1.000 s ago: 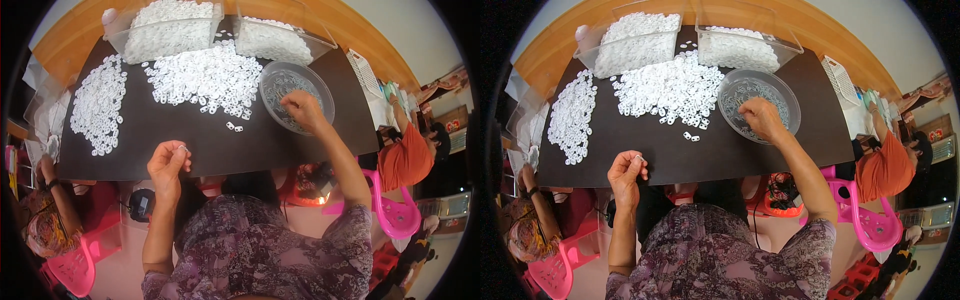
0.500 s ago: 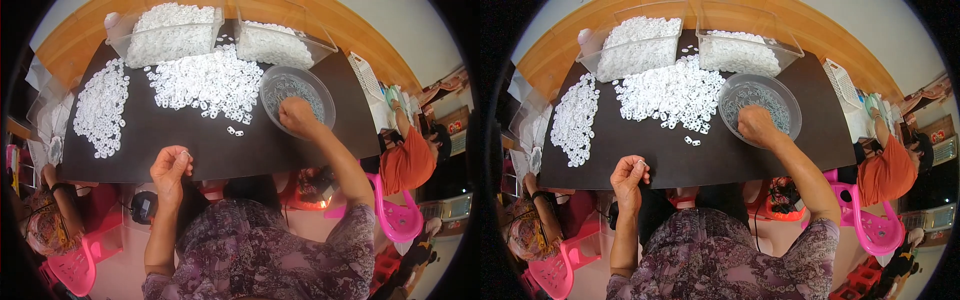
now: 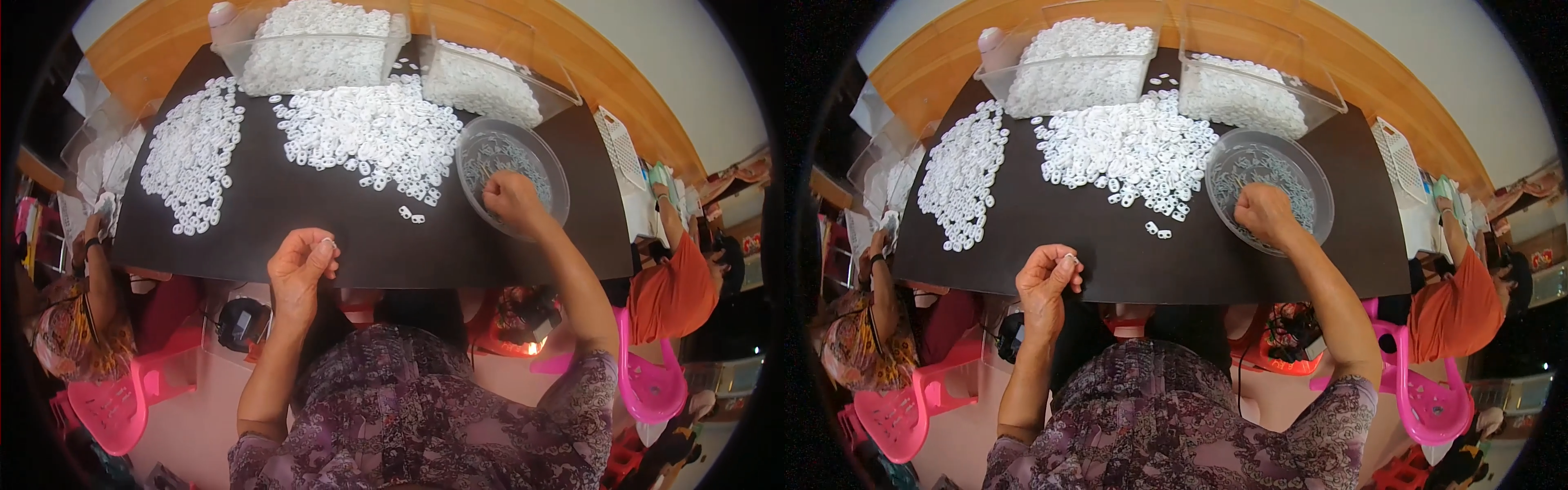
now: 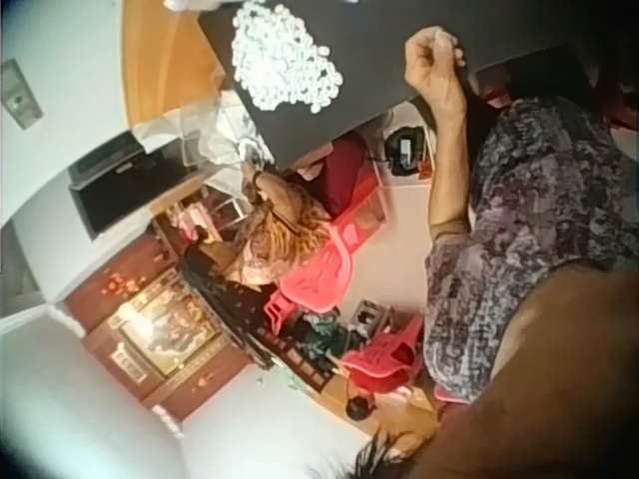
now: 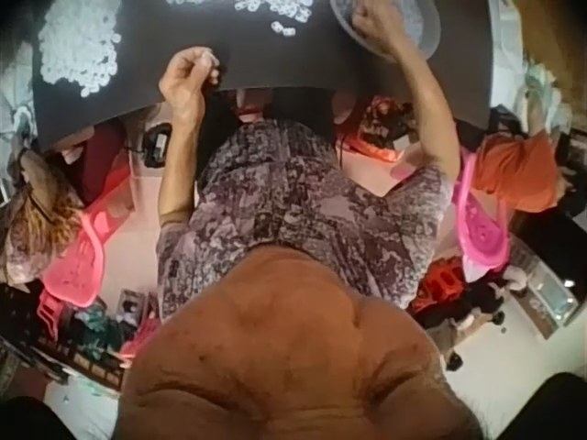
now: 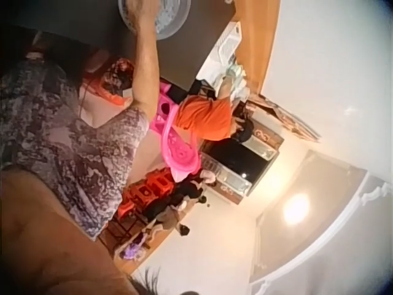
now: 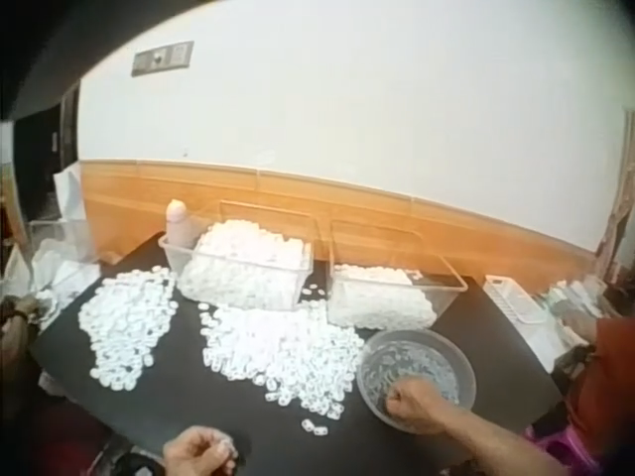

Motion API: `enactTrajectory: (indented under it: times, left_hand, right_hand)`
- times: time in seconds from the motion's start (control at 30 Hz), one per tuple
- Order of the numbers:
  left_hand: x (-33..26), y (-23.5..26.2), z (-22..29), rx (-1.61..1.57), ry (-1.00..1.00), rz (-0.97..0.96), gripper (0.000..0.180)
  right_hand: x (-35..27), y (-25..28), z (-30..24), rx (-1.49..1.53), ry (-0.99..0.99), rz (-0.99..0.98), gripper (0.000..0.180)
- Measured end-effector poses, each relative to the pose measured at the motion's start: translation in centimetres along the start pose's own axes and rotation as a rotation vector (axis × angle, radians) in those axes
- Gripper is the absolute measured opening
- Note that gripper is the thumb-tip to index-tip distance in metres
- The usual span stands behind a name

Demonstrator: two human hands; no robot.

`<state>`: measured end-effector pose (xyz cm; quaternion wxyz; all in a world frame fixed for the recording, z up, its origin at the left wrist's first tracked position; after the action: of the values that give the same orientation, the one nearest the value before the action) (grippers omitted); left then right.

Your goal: Assemble small white plastic components by joining them with metal rings.

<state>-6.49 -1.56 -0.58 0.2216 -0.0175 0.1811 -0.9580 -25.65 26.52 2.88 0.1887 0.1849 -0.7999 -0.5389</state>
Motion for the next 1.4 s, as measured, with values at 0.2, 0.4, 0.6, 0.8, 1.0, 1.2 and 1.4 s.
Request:
enactTrajectory:
  times: [0.2,0.4,0.6,0.8,1.0,1.2,1.4]
  left_hand:
    - [0.0,0.2,-0.1,-0.035,0.004,-0.008,0.013]
    - [0.0,0.4,-0.2,-0.025,-0.011,-0.013,0.013]
    - [0.0,0.4,-0.1,-0.001,-0.012,0.005,0.013]
    - [0.1,0.2,0.0,0.016,-0.002,0.001,0.012]
    - [0.2,0.2,-0.2,0.029,-0.007,0.013,0.011]
    - [0.0,0.1,-0.2,0.029,-0.022,0.036,0.014]
    - [-0.1,0.3,-0.1,0.045,-0.011,0.055,0.014]
  right_hand:
    - [-0.2,0.7,-0.6,0.108,-0.036,0.093,0.011]
    - [0.5,2.9,-1.2,0.083,0.010,0.161,0.010]
    - [0.4,3.6,1.1,0.052,0.011,0.178,0.016]
    - [1.6,3.2,3.3,-0.295,0.061,0.268,0.026]
    - [3.9,2.2,1.5,-0.319,0.110,0.184,0.037]
    - [4.0,2.2,4.3,-0.354,0.072,0.115,0.040]
    - [2.5,4.6,4.8,-0.200,-0.022,0.112,0.045]
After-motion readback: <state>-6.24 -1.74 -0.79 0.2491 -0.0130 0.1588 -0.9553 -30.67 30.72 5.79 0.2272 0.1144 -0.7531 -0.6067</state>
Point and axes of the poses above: each hand's wrist, its own x-axis towards the middle knuckle, its own y-axis out of the back of the hand, z = x × y, the point moved 6 cm from there along x, towards the middle knuckle, and after that the axes turned 3 degrees about z, right-handed, at the moved point
